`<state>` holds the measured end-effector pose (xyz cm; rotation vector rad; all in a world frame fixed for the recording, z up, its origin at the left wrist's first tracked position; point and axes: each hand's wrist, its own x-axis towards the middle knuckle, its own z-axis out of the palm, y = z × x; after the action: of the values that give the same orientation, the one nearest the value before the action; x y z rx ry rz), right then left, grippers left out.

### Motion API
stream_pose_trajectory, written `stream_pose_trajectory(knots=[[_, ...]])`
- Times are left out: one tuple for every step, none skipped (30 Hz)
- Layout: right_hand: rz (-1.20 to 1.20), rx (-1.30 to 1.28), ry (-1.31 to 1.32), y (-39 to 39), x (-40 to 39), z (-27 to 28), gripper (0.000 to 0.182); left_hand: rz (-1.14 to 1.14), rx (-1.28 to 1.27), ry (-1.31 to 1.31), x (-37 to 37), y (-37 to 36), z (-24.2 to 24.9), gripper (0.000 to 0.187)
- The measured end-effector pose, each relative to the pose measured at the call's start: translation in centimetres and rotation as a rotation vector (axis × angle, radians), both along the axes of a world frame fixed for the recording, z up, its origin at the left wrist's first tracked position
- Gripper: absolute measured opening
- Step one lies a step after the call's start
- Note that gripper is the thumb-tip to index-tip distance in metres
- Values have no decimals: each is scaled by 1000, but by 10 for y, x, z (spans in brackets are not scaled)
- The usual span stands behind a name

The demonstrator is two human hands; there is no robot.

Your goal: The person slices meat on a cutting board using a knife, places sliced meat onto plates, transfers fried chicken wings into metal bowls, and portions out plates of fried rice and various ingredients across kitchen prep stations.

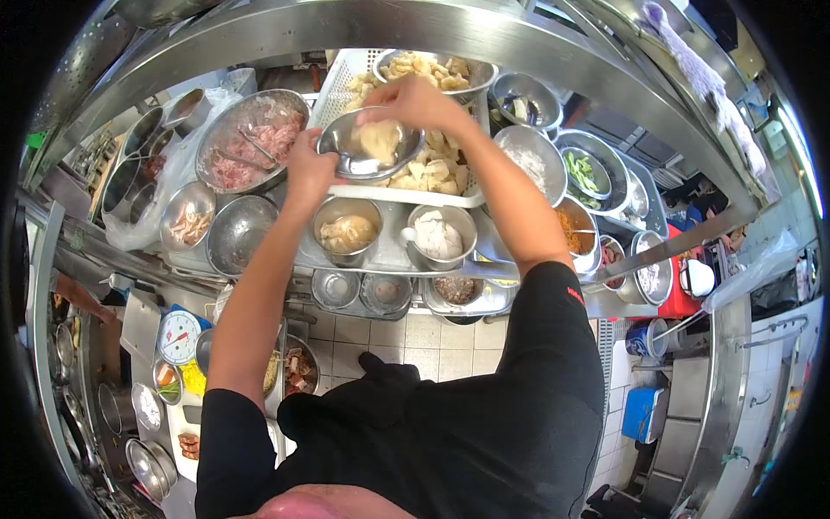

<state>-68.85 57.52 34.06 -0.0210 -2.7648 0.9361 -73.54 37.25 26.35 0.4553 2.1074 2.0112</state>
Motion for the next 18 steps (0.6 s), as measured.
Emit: stream_pose_trajectory(knots=[[-64, -78, -73, 13, -17, 11, 43, 42, 38, -1, -1, 4, -3, 51], [-127, -96, -33, 25, -31, 25, 37, 60, -6, 61, -7, 8, -14, 50], [-146, -64, -29, 48, -54, 22, 43, 79, -49, 121, -14, 13, -29, 48], [-125, 15, -54, 84, -88, 0, 50, 97, -93, 183, -20, 16, -36, 47], [-79, 72, -101, 122, -124, -27, 59, 111, -117, 207, -21, 17, -36, 47], [-51, 114, -141, 147, -146, -54, 68, 123, -143, 230, -20, 17, -37, 46], [-32, 69, -243, 133, -137, -45, 74, 136, -169, 253, -19, 17, -37, 45], [-17, 28, -345, 118, -127, -36, 79, 157, -139, 315, -18, 16, -37, 45], [-34, 140, -350, 113, -122, -34, 82, 160, -144, 323, -20, 14, -38, 45], [-53, 256, -357, 113, -119, -28, 85, 163, -144, 329, -22, 14, -39, 45], [116, 75, -540, 117, -116, -3, 82, 166, -140, 330, -21, 15, -42, 45], [282, -115, -720, 125, -110, 31, 78, 157, -116, 290, -23, 17, -47, 45], [201, -33, -643, 128, -109, 22, 75, 144, -94, 253, -29, 19, -53, 45], [110, 54, -552, 128, -108, 5, 73, 129, -74, 221, -33, 20, -56, 45], [21, 142, -468, 127, -108, -15, 71, 124, -107, 238, -32, 18, -54, 48], [-37, 193, -410, 131, -109, -24, 69, 120, -140, 254, -32, 17, -51, 51], [-70, 225, -369, 132, -108, -28, 67, 116, -174, 268, -31, 17, -50, 55], [-95, 244, -335, 135, -108, -30, 65, 126, -141, 227, -32, 18, -53, 51]])
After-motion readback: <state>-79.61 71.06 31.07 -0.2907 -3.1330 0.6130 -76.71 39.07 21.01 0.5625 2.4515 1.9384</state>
